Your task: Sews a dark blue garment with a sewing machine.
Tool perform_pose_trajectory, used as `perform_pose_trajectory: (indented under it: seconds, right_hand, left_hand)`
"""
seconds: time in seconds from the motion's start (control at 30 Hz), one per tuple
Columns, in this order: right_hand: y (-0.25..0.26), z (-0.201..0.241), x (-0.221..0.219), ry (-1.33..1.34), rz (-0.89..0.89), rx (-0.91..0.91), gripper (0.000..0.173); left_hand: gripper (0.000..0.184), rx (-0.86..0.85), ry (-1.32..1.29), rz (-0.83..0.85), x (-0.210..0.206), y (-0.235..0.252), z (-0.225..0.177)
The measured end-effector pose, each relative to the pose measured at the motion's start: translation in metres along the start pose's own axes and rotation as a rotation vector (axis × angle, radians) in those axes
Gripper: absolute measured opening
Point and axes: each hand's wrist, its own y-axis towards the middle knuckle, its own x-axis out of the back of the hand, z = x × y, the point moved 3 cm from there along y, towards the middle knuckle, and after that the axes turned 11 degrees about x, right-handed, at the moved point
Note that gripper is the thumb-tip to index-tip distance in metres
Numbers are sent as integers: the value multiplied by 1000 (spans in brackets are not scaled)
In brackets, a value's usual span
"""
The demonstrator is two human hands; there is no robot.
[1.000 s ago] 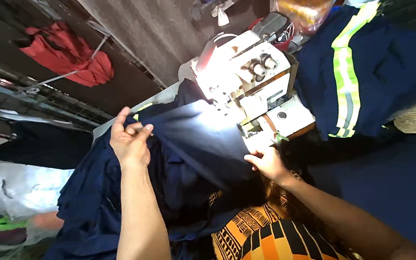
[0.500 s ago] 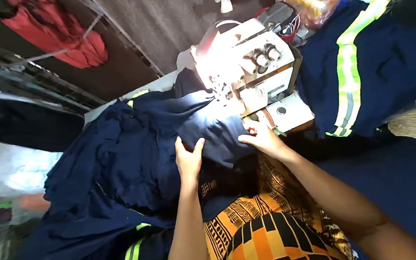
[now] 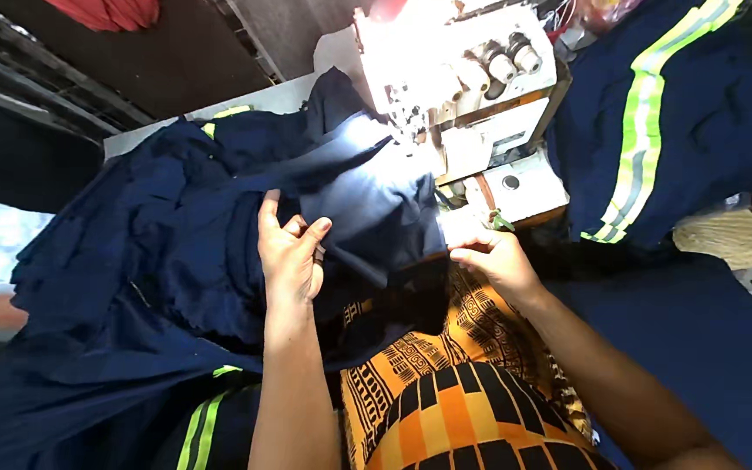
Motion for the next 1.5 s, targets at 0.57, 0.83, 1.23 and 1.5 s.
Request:
perform_pose_trajectory:
  seconds: [0.57,0.83,1.23,1.5]
  right_hand:
    - [62,9,-28,-644,246,-71,32]
    - [5,4,-12,-281,31,6,15]
    - [20,-2,-25,-307,-81,182,7]
    - [81,32,-38,-448,-187,509,14]
  left_hand:
    - [29,-259,267,44,10,18,0]
    - [33,-140,243,126,8,16,-8]
    - [47,-123,229,89,7,46,-10]
    - [54,-181,392,77,-3,116,-51]
